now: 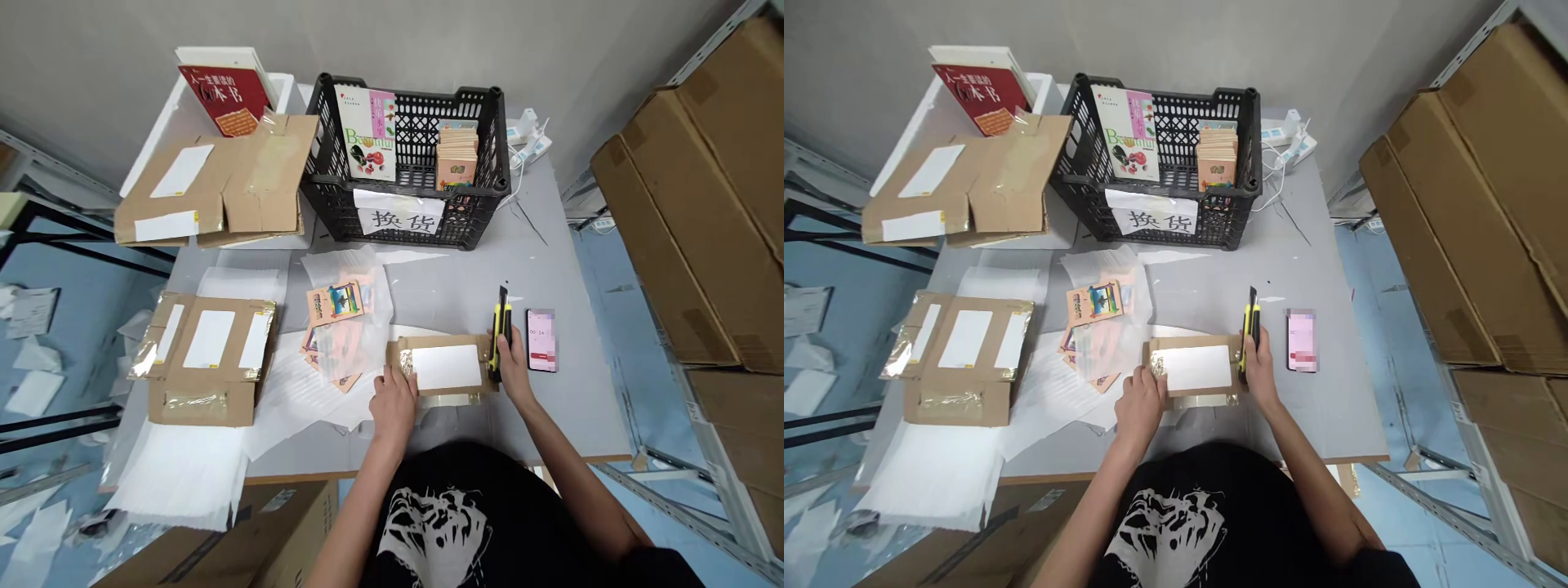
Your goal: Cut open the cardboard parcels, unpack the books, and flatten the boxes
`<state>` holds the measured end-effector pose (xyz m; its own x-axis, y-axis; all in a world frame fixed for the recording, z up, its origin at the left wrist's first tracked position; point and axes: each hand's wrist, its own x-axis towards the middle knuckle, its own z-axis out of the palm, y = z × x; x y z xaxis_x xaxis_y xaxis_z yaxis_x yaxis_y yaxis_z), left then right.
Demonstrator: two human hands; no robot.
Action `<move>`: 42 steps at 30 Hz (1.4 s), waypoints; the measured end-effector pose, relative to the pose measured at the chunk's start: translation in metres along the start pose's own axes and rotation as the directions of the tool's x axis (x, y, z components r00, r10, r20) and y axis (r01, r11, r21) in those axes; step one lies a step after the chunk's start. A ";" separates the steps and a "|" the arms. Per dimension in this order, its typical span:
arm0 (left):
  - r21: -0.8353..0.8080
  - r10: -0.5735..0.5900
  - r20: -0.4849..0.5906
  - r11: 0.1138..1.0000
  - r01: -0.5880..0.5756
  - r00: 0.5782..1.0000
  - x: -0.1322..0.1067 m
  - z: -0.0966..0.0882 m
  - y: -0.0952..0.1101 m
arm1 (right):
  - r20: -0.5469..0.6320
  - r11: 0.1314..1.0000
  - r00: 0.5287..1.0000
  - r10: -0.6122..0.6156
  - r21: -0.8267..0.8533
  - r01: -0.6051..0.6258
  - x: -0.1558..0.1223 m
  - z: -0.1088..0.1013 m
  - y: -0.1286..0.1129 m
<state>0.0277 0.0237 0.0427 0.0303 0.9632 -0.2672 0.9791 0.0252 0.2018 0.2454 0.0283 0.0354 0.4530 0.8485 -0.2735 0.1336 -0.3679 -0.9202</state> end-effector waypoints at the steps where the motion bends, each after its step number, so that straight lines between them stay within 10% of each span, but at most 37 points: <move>1: 0.026 0.031 -0.030 0.999 -0.030 0.999 0.000 -0.002 -0.001 | 0.023 1.000 1.000 -0.013 0.003 0.013 0.013 0.004 -0.004; 6: 0.035 0.280 -0.213 0.960 -0.279 0.936 0.022 -0.013 0.010 | 0.151 1.000 0.988 -0.028 0.004 0.028 0.051 0.024 -0.020; 12: -0.059 0.549 -0.060 0.832 -0.552 0.834 0.048 0.004 0.035 | 0.160 0.998 0.987 -0.020 0.055 0.011 0.044 0.004 -0.009; 21: -0.057 0.542 -0.158 0.829 -0.556 0.825 0.052 -0.001 -0.009 | 0.386 0.979 0.900 0.202 -0.046 -0.200 0.000 -0.060 -0.028; 42: -0.162 0.499 -0.273 0.819 -0.550 0.823 0.044 0.008 -0.038 | 0.517 0.972 0.854 0.057 -0.224 0.070 -0.001 -0.041 -0.066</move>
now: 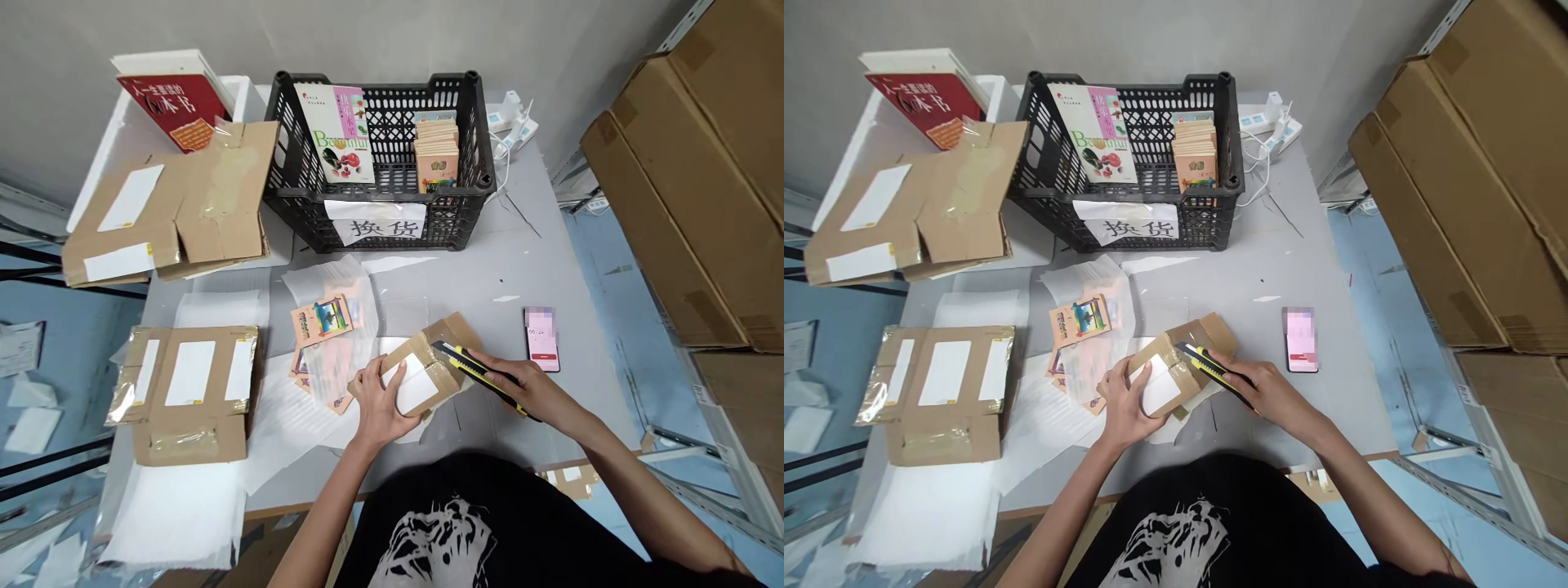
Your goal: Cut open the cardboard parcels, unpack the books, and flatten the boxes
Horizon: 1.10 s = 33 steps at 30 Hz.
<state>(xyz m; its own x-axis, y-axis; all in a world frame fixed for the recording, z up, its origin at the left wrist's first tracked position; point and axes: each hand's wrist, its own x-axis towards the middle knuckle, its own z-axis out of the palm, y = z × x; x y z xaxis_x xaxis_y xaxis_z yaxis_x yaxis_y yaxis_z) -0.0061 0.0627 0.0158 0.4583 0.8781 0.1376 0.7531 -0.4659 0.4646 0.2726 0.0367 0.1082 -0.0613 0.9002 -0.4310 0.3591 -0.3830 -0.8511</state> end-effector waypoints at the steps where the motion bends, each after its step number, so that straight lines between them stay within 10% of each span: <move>1: 0.001 -0.011 0.006 1.000 0.011 1.000 0.000 0.000 0.000 | 0.014 1.000 1.000 0.005 -0.006 -0.005 0.000 -0.001 -0.001; 33: 0.056 0.030 -0.025 0.998 -0.028 0.999 0.006 -0.004 0.008 | 0.077 0.948 0.997 -0.002 -0.318 0.027 -0.054 -0.009 -0.011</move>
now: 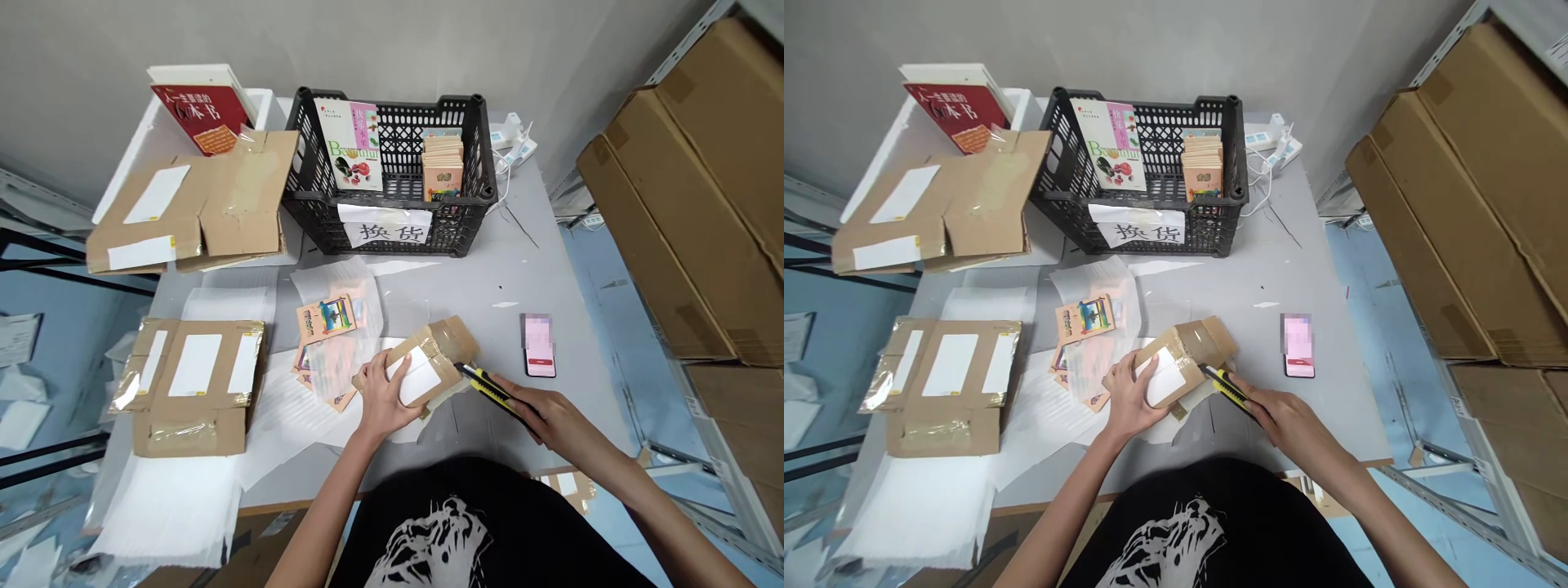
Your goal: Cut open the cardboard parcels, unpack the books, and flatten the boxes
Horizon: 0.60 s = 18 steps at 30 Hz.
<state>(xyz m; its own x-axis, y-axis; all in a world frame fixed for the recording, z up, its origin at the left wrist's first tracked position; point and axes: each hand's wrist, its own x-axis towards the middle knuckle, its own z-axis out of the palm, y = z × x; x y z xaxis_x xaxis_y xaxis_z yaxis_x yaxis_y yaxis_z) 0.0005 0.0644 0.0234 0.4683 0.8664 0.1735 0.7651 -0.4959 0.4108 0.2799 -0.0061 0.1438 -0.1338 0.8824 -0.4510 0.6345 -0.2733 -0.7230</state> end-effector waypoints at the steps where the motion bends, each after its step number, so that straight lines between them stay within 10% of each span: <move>1: 0.005 -0.028 0.011 1.000 0.028 1.000 0.003 -0.001 0.003 | -0.048 0.999 0.998 0.033 -0.001 -0.033 -0.001 0.000 0.001; 9: 0.222 -0.519 0.077 0.841 0.493 0.851 0.043 0.004 0.047 | -0.238 0.995 0.967 0.096 0.021 -0.093 0.021 0.021 -0.013; 14: 0.318 -0.456 0.256 0.872 0.371 0.852 0.047 0.002 0.067 | -0.271 0.987 0.956 0.110 -0.081 -0.136 0.046 0.046 -0.025; 18: 0.321 -0.446 0.450 0.889 0.326 0.774 0.046 -0.002 0.069 | -0.317 0.973 0.948 0.035 -0.206 -0.105 0.060 0.056 -0.024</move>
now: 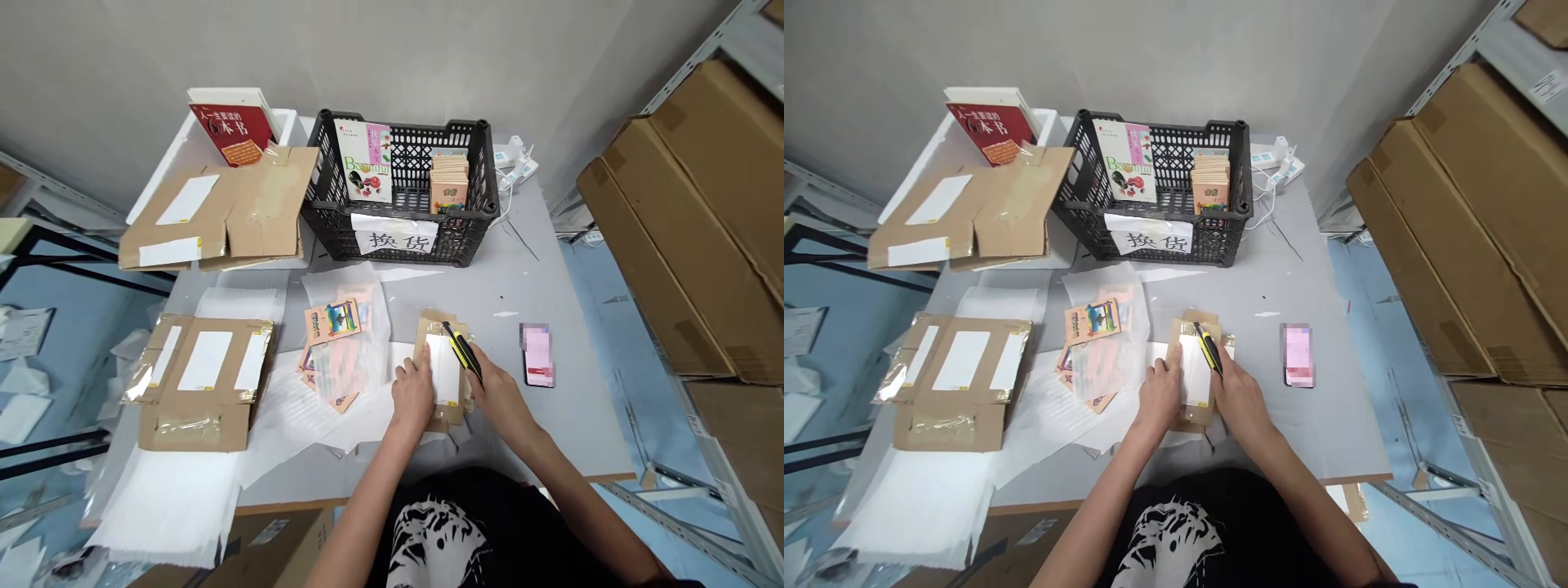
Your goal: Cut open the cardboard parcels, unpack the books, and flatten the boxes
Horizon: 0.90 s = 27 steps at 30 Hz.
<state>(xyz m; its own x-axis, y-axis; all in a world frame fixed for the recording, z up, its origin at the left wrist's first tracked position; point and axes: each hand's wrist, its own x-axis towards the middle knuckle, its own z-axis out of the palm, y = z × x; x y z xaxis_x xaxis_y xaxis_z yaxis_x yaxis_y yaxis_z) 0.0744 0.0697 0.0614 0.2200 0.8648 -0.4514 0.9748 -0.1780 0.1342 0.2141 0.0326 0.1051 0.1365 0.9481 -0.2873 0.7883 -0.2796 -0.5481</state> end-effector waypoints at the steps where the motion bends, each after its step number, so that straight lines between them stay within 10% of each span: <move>1: -0.020 0.014 0.041 1.000 -0.013 0.999 0.000 0.000 0.001 | -0.011 0.999 1.000 -0.006 -0.046 0.006 0.002 0.002 -0.001; 11: -0.241 0.044 0.090 0.970 -0.022 0.995 0.004 0.015 0.016 | 0.040 0.813 0.994 0.106 -0.578 -0.064 0.021 0.025 -0.020; 27: -0.286 0.081 0.060 0.956 -0.061 0.995 0.005 0.020 0.010 | 0.053 0.752 0.997 0.049 -0.659 -0.001 0.002 0.048 -0.019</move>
<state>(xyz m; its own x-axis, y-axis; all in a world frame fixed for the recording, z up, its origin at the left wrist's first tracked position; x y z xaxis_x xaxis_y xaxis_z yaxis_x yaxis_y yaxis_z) 0.0858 0.0631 0.0424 0.3003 0.8179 -0.4908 0.9085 -0.0884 0.4085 0.1705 0.0330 0.0771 0.1424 0.9239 -0.3551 0.9881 -0.1116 0.1059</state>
